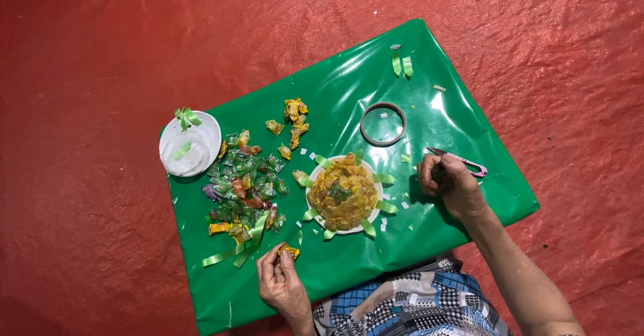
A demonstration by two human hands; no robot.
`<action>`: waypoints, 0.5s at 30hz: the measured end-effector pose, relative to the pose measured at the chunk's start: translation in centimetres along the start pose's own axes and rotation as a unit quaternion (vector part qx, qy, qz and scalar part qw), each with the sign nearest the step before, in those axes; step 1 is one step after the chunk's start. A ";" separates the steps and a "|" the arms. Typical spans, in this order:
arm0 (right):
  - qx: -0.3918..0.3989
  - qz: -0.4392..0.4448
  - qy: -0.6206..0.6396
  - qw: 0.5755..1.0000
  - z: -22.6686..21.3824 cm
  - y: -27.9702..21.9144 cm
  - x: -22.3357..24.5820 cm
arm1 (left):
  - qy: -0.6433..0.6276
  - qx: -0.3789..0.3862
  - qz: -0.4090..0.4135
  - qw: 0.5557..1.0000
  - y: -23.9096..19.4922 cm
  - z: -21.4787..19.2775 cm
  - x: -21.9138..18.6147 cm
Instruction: Decorating a white plate by attaching green tape strips to the rim and arranging yellow snacks in the center.
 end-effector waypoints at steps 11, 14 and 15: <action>-0.029 0.039 0.025 0.999 1.3 0.7 0.5 | 0.018 0.001 0.008 1.000 0.1 -0.1 -0.1; -0.034 0.044 0.062 0.997 1.3 1.0 0.0 | 0.028 0.003 0.008 1.000 0.1 0.0 -0.5; -0.029 0.048 0.085 0.995 1.2 1.1 -0.4 | 0.034 0.003 0.005 0.999 0.2 0.0 -0.7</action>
Point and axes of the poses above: each hand's wrist, its own y-axis towards the middle knuckle, its own z-axis out of the palm, x = y × z, the point moved 6 cm from there along y, towards the middle knuckle, and after that the axes turned 2 degrees about z, right-handed, at the moved point
